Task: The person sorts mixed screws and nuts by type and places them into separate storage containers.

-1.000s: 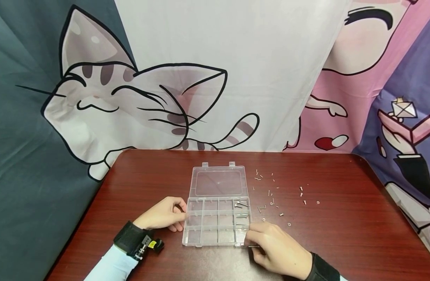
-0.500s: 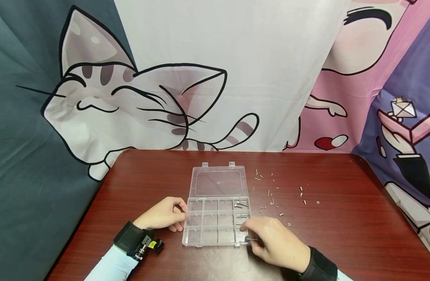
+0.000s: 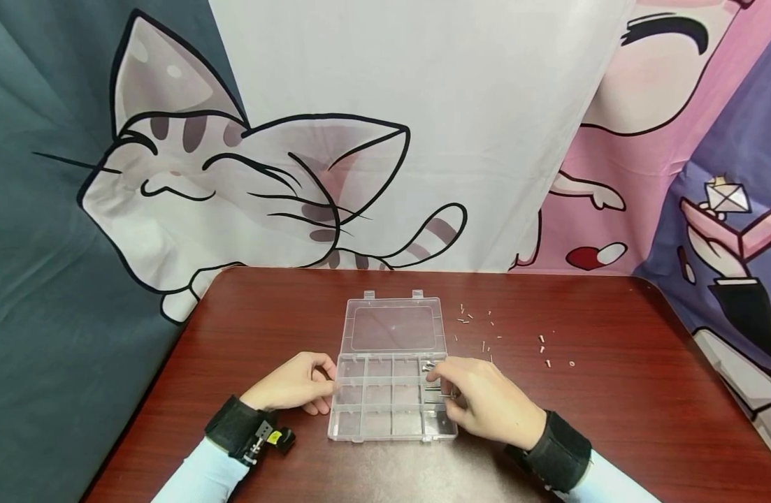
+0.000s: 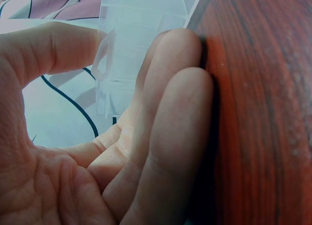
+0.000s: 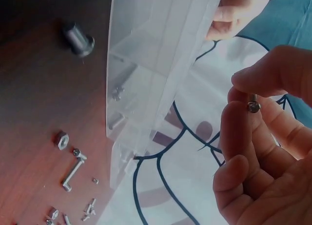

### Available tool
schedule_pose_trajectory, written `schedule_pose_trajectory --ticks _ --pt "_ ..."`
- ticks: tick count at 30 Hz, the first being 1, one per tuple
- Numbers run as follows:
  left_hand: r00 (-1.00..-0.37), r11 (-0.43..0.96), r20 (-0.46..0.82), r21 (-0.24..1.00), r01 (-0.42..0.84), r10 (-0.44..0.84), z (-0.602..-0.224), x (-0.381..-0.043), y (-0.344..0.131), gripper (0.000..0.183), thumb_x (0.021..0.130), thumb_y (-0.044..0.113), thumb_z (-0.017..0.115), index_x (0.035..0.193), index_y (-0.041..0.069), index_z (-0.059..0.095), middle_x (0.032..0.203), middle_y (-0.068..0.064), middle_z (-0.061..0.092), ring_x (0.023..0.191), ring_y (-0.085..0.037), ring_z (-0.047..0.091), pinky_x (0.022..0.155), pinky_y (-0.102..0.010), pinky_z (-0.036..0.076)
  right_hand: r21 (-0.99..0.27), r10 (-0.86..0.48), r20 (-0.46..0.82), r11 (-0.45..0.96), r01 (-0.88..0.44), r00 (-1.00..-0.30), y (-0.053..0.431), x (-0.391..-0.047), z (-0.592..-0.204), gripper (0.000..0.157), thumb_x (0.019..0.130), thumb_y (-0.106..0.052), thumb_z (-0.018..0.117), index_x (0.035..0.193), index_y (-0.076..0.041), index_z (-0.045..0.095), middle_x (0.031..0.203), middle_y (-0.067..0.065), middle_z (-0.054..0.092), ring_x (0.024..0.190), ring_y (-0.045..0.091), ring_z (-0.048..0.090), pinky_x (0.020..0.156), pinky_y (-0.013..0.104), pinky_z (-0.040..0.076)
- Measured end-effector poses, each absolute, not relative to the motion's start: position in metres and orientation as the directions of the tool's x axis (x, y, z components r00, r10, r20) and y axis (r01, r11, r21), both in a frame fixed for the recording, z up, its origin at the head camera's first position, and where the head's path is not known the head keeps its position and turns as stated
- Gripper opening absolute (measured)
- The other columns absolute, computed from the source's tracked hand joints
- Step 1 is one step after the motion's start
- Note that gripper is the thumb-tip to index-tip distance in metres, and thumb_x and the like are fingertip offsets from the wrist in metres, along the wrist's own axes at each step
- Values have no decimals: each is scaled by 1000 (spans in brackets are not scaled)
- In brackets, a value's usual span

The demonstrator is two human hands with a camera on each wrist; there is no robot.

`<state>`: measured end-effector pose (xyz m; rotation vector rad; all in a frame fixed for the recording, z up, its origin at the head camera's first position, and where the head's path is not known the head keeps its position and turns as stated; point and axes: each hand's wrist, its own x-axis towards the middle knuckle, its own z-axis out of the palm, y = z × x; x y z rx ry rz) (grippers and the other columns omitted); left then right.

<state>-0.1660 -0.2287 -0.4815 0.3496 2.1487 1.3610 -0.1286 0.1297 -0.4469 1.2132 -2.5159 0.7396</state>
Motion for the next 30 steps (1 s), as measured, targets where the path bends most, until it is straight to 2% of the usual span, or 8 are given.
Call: schedule_pose_trajectory --ticks 10,19,22,23,25,27,28,30 --pt "-808 460 -329 884 -82 489 -483 -167 -228 33 90 25 69 105 -1 56 73 -18 67 63 -31 68 56 -42 57 -365 -639 393 551 -750 -661 129 -133 -452 37 73 -6 72 107 -20 64 80 -17 56 71 -3 51 65 17 44" --pt "-811 471 -335 878 -85 479 -481 -166 -227 33 90 25 69 104 -1 56 72 -17 68 62 -29 68 56 -41 57 -386 -687 388 484 -785 -614 125 -125 -447 38 73 -3 71 108 -17 66 80 -15 58 70 -2 52 65 14 44" --pt "-808 461 -333 883 -87 486 -482 -166 -228 32 90 24 69 104 -2 56 73 -17 68 63 -30 68 56 -42 57 -353 -710 373 486 -800 -597 125 -121 -445 41 75 -13 75 115 -16 66 90 -15 61 79 -1 55 72 17 48" --pt "-806 456 -333 886 -89 489 -482 -166 -228 32 90 23 68 105 -2 56 73 -18 68 63 -30 68 56 -42 57 -336 -723 352 495 -801 -595 126 -119 -444 48 76 -22 78 122 -15 65 100 -13 63 87 1 58 78 20 49" --pt "-804 449 -332 889 -92 493 -482 -166 -228 31 90 23 68 105 -2 56 73 -18 68 63 -31 68 56 -43 58 -310 -746 299 514 -800 -596 127 -115 -444 72 76 -44 80 138 -15 57 128 -6 60 113 9 57 93 31 49" --pt "-804 446 -332 890 -94 493 -482 -166 -228 31 90 22 68 105 -3 56 73 -19 68 62 -31 68 56 -43 57 -283 -763 248 533 -798 -597 129 -111 -444 100 72 -65 75 153 -16 42 154 2 41 137 21 43 107 44 42" --pt "-804 446 -331 890 -93 493 -482 -166 -228 31 90 22 68 104 -3 56 73 -19 68 62 -31 68 56 -43 57 -273 -767 224 542 -795 -601 130 -110 -444 109 70 -71 72 157 -17 34 161 4 31 144 26 35 110 49 37" --pt "-805 448 -331 889 -91 493 -481 -166 -227 31 90 22 68 104 -3 56 73 -19 67 62 -30 68 56 -42 57 -274 -765 200 556 -785 -612 132 -109 -445 116 70 -77 67 161 -19 24 167 6 16 150 31 22 115 53 29"
